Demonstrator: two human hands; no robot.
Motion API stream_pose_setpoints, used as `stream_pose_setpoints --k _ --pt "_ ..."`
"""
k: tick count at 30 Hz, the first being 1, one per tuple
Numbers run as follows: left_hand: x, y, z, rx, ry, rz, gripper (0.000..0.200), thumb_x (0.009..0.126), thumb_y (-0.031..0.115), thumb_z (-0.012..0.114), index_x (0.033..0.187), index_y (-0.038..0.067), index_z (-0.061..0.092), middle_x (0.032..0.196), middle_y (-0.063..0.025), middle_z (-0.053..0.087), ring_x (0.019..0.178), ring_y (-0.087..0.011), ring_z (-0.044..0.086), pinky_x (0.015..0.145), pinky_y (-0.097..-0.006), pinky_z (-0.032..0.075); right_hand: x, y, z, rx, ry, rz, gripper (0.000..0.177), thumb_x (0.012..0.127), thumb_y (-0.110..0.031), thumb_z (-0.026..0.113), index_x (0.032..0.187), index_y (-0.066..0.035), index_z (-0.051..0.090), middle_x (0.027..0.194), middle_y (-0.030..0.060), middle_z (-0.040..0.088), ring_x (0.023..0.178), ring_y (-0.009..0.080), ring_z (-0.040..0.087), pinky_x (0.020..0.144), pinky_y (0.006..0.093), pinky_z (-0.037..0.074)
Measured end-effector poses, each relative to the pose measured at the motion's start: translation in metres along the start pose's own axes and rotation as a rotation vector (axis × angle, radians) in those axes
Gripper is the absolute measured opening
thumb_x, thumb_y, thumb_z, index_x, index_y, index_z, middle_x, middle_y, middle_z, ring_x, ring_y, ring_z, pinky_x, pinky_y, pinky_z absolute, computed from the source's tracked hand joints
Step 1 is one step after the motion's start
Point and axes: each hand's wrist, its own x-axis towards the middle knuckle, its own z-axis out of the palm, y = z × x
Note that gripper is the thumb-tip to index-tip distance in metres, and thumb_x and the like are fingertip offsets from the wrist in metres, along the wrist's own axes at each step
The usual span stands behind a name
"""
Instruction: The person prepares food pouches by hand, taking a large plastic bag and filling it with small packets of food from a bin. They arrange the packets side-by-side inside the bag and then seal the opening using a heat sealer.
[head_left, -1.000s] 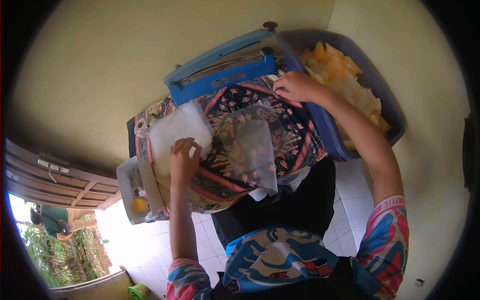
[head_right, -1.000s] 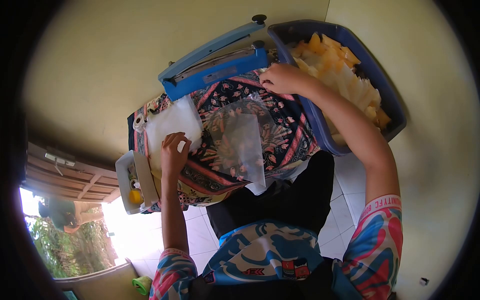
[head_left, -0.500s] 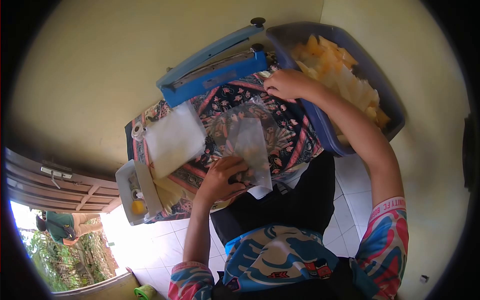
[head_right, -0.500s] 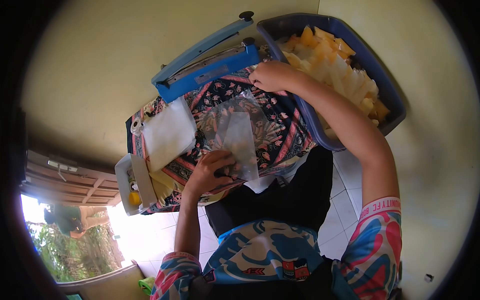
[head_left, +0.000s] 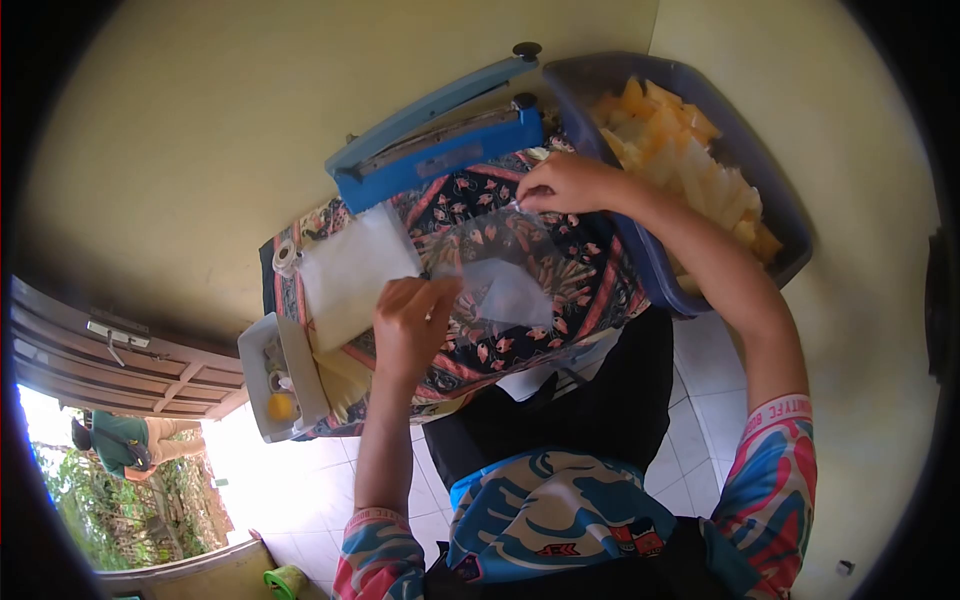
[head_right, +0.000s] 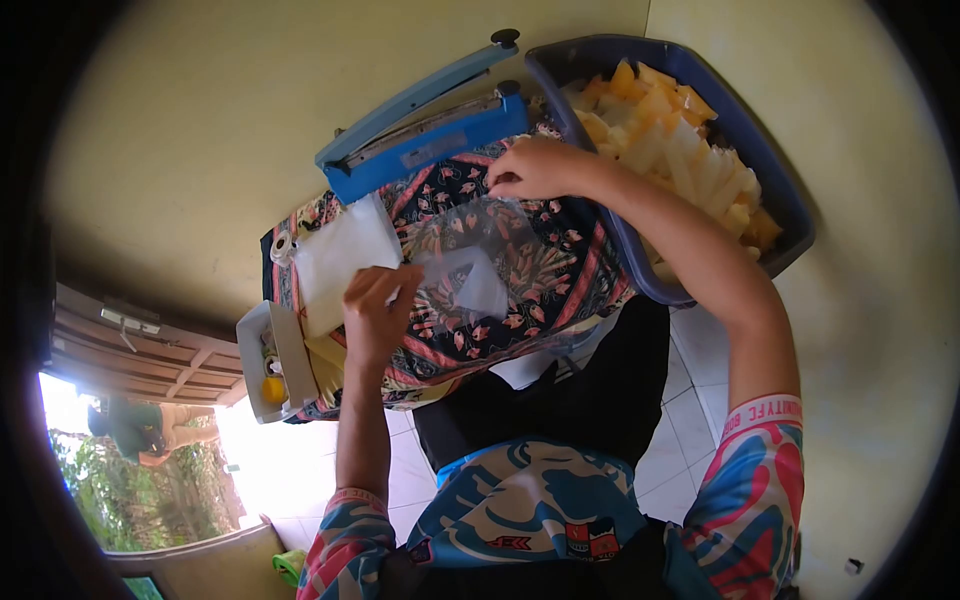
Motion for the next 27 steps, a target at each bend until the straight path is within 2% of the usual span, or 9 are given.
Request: stream_pose_setpoints --k 2,5,6,12,15,18,21,23,27 --pt "0.026 0.009 -0.007 0.026 0.046 0.003 0.006 0.08 0.004 0.074 0.085 0.007 0.073 0.067 -0.008 0.066 0.059 -0.0253 0.063 0.061 -0.0359 0.048 0.003 -0.019 0.001 0.231 -0.047 -0.033 0.034 0.099 -0.033 0.056 0.111 -0.004 0.071 0.1 0.0084 0.073 0.093 0.0189 0.069 0.085 0.0339 0.052" --pt "0.054 0.023 -0.015 -0.02 0.051 -0.102 0.006 0.081 0.006 0.074 0.087 0.006 0.075 0.07 -0.0106 0.069 0.059 -0.0276 0.065 0.058 -0.035 0.05 0.01 -0.02 0.011 0.664 -0.061 -0.083 0.055 0.102 -0.05 0.046 0.118 -0.002 0.067 0.114 0.0088 0.07 0.105 0.0198 0.065 0.096 0.0345 0.047" --pt "0.06 0.024 -0.018 -0.036 0.051 -0.128 0.009 0.082 0.008 0.074 0.091 0.006 0.076 0.072 -0.0126 0.07 0.059 -0.0243 0.067 0.057 -0.0323 0.051 0.007 -0.025 0.005 0.805 -0.159 -0.028 0.077 0.098 -0.066 0.033 0.128 -0.002 0.061 0.125 0.0112 0.064 0.116 0.0213 0.06 0.105 0.0359 0.041" --pt "0.064 0.011 -0.03 -0.315 0.024 -0.524 0.015 0.086 0.008 0.072 0.099 0.002 0.075 0.062 -0.0067 0.066 0.054 -0.0088 0.061 0.054 -0.0255 0.046 0.005 -0.019 0.0 1.232 -0.2 -0.197 0.094 0.09 -0.078 0.027 0.146 -0.004 0.042 0.13 0.0155 0.061 0.12 0.0247 0.059 0.11 0.0409 0.038" --pt "0.062 0.002 -0.034 -0.5 0.038 -0.597 0.017 0.089 0.007 0.07 0.102 -0.003 0.073 0.058 -0.0023 0.061 0.051 -0.0064 0.055 0.051 -0.0226 0.042 0.004 -0.014 -0.003 1.256 -0.157 -0.233 0.093 0.089 -0.076 0.035 0.149 -0.004 0.036 0.135 0.0162 0.058 0.12 0.0264 0.059 0.108 0.0417 0.04" --pt "0.059 -0.008 -0.033 -0.573 0.052 -0.623 0.018 0.089 0.006 0.069 0.103 -0.005 0.072 0.057 -0.0028 0.061 0.05 -0.0069 0.053 0.052 -0.022 0.042 0.002 -0.015 0.001 1.117 -0.028 -0.251 0.064 0.098 -0.053 0.052 0.139 -0.004 0.051 0.118 0.0134 0.068 0.112 0.0203 0.064 0.099 0.0357 0.048" --pt "0.057 -0.014 -0.033 -0.58 0.024 -0.637 0.019 0.089 0.006 0.069 0.103 -0.005 0.072 0.058 -0.0025 0.06 0.052 -0.007 0.053 0.054 -0.0225 0.042 0.007 -0.017 0.001 0.615 0.009 -0.026 0.036 0.097 -0.028 0.065 0.122 -0.002 0.065 0.103 0.0105 0.073 0.096 0.0177 0.07 0.089 0.0312 0.054" --pt "0.056 -0.016 -0.034 -0.558 -0.014 -0.662 0.02 0.09 0.007 0.067 0.105 -0.005 0.071 0.058 -0.0019 0.06 0.054 -0.0073 0.053 0.058 -0.0239 0.043 0.009 -0.022 0.004 0.655 0.064 0.068 0.024 0.095 -0.018 0.065 0.112 -0.001 0.069 0.095 0.0086 0.074 0.086 0.0157 0.071 0.08 0.0289 0.057" --pt "0.036 -0.046 -0.022 -0.866 0.028 -0.582 0.05 0.095 0.031 0.066 0.13 -0.003 0.055 0.086 -0.0093 0.065 0.082 -0.0153 0.061 0.081 -0.0309 0.046 0.011 -0.015 0.007 0.764 0.204 0.063 0.02 0.095 -0.014 0.065 0.107 0.001 0.069 0.093 0.0085 0.073 0.079 0.0143 0.071 0.069 0.0273 0.058"
